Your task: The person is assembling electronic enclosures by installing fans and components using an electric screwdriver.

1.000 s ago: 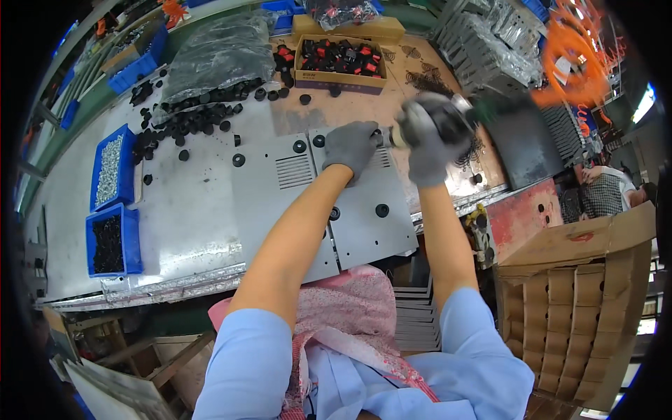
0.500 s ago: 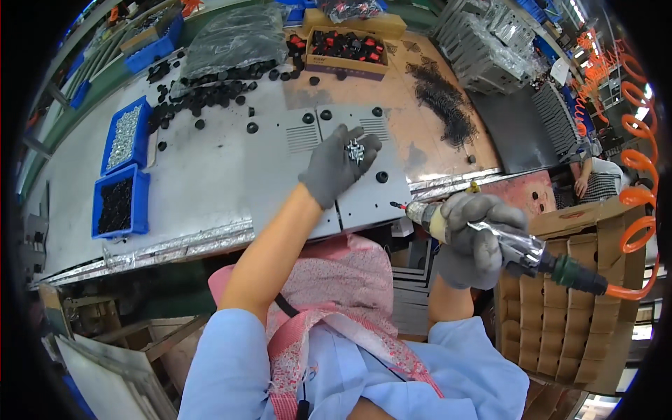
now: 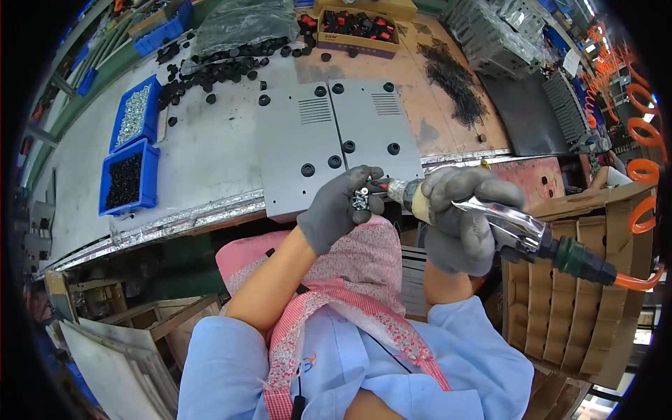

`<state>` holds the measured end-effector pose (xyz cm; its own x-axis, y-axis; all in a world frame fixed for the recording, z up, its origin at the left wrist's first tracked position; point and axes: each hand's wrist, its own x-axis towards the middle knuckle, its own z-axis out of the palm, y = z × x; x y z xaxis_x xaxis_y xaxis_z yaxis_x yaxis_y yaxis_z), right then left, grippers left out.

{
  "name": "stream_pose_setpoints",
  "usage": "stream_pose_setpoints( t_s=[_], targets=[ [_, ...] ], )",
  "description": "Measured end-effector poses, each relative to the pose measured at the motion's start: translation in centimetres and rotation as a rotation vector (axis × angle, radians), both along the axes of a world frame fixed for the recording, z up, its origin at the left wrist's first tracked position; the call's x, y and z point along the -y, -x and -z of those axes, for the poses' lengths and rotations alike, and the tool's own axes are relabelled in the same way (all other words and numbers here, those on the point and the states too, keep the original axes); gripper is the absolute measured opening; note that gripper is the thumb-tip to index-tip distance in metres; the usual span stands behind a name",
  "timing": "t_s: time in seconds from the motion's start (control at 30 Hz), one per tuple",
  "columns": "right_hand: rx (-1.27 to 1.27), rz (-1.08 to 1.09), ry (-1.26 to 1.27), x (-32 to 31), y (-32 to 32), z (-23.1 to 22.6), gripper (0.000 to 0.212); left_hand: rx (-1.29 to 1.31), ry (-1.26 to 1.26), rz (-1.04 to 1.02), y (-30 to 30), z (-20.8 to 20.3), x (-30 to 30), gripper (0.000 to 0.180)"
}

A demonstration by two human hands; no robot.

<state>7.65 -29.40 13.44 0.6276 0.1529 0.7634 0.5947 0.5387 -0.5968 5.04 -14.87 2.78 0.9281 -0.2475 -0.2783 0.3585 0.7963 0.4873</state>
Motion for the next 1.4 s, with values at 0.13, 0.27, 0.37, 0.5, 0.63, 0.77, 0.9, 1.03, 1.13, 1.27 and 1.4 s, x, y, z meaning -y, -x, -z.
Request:
stream_pose_setpoints(
  t_s=[0.13, 0.27, 0.37, 0.5, 0.63, 0.77, 0.9, 1.03, 1.13, 1.27, 1.4],
  targets=[
    [-0.054, 0.027, 0.002, -0.7, 0.5, -0.1, 0.030, 0.066, -0.120, 0.004, 0.6, -1.6, 0.1, 0.034],
    [-0.021, 0.056, 0.025, -0.5, 0.0, 0.1, 0.030, 0.077, -0.158, -0.029, 0.7, -1.6, 0.0, 0.036],
    [-0.038, 0.071, 0.021, -0.2, -0.2, 0.4, 0.032, 0.032, -0.149, -0.058, 0.8, -2.4, 0.0, 0.034],
    [-0.017, 0.018, -0.011, -0.3, -0.4, 0.5, 0.034, 0.046, -0.236, -0.048, 0.6, -2.1, 0.0, 0.036],
    [-0.028, 0.011, -0.002, -0.5, -0.2, 0.1, 0.033, 0.104, -0.319, -0.053, 1.0, -3.3, -0.1, 0.038],
    [-0.045, 0.061, 0.017, -0.4, 0.1, 0.2, 0.032, 0.102, -0.339, -0.058, 1.1, -3.9, 0.0, 0.038],
    [-0.010, 0.062, 0.031, -0.2, 0.0, 0.3, 0.032, 0.123, -0.137, 0.067, 0.7, -1.4, -0.9, 0.039],
    [0.032, 0.077, 0.044, 0.3, -0.3, 0.3, 0.032, 0.091, -0.167, 0.137, 0.4, -0.8, -1.2, 0.039],
    [0.062, 0.102, 0.027, 0.9, -0.6, -0.4, 0.034, 0.105, -0.492, 0.089, -0.7, -1.5, -1.0, 0.040],
    [-0.013, 0.180, -0.144, 2.7, -1.4, 0.0, 0.035, 0.378, -1.629, -0.137, -4.5, 0.4, 0.1, 0.041],
    [-0.021, 0.276, -0.093, 3.5, -1.7, -0.1, 0.033, 0.471, -2.002, 0.017, -8.0, 0.6, 2.4, 0.029]
  ],
)
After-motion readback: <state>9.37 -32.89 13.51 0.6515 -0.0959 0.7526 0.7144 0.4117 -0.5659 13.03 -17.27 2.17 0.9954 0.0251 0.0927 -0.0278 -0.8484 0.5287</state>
